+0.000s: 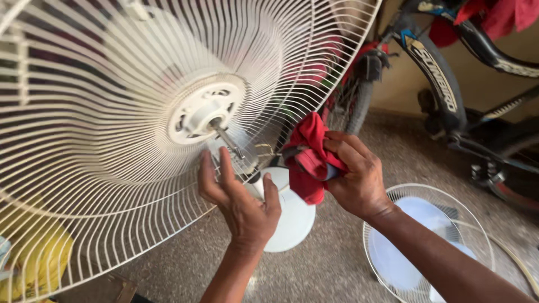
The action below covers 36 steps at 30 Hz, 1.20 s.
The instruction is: The person disassembles a standing fan by removing the front grill and fan blade, then wipes the central hub with a red cloth. They reattach the fan blade and secure it with a nut, then place the front grill back on the fan.
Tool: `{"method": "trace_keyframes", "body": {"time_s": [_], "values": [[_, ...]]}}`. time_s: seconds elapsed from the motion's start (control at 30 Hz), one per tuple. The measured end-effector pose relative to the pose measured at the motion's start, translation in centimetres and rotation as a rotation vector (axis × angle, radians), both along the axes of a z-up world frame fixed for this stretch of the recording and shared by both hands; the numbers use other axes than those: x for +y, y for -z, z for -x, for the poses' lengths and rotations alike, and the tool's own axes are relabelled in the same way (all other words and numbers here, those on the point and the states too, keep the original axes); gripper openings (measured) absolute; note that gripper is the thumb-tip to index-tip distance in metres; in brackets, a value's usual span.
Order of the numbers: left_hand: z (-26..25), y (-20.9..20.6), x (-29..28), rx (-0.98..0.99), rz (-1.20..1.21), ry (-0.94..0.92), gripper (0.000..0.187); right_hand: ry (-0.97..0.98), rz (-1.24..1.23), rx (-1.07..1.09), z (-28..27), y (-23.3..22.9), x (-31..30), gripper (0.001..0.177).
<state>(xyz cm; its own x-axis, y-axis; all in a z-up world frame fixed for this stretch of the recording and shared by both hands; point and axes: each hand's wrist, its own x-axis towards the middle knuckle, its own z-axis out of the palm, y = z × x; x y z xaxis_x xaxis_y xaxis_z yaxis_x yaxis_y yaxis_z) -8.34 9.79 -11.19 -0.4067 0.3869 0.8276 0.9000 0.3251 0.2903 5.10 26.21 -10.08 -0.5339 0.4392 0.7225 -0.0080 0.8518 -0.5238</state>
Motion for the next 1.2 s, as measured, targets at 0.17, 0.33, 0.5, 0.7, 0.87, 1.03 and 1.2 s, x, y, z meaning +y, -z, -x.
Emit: {"method": "trace_keyframes", "body": {"time_s": [0.17,0.33,0.5,0.7,0.87,1.03,1.2], "values": [[0.2,0.6,0.6,0.028,-0.019,-0.030,0.085,-0.071,-0.084,0.032,1.5,-2.2,-0.5,0.051],[1.3,1.4,1.4,0.137,-0.001,-0.090,0.088,-0.101,-0.265,0.053,2.7,-4.3,0.0,0.054],[3.0,2.0,1.7,0.305,0.057,-0.163,0.084,-0.061,-0.388,0.077,3.6,-5.0,0.7,0.058],[4.7,4.6,3.2,0.262,0.151,-0.172,0.090,0.002,-0.485,-0.009,1.4,-1.8,2.1,0.050],[5.6,4.5,4.7,0.257,0.113,-0.173,0.094,0.091,-0.487,-0.052,-1.2,2.2,4.2,0.046],[6.5,5.5,5.5,0.191,0.134,-0.139,0.097,0.097,-0.506,-0.192,-5.7,8.5,6.8,0.050],[5.5,6.9,6.1,0.098,0.193,-0.077,0.089,0.214,-0.418,-0.311,-10.7,15.7,8.3,0.048]]}}
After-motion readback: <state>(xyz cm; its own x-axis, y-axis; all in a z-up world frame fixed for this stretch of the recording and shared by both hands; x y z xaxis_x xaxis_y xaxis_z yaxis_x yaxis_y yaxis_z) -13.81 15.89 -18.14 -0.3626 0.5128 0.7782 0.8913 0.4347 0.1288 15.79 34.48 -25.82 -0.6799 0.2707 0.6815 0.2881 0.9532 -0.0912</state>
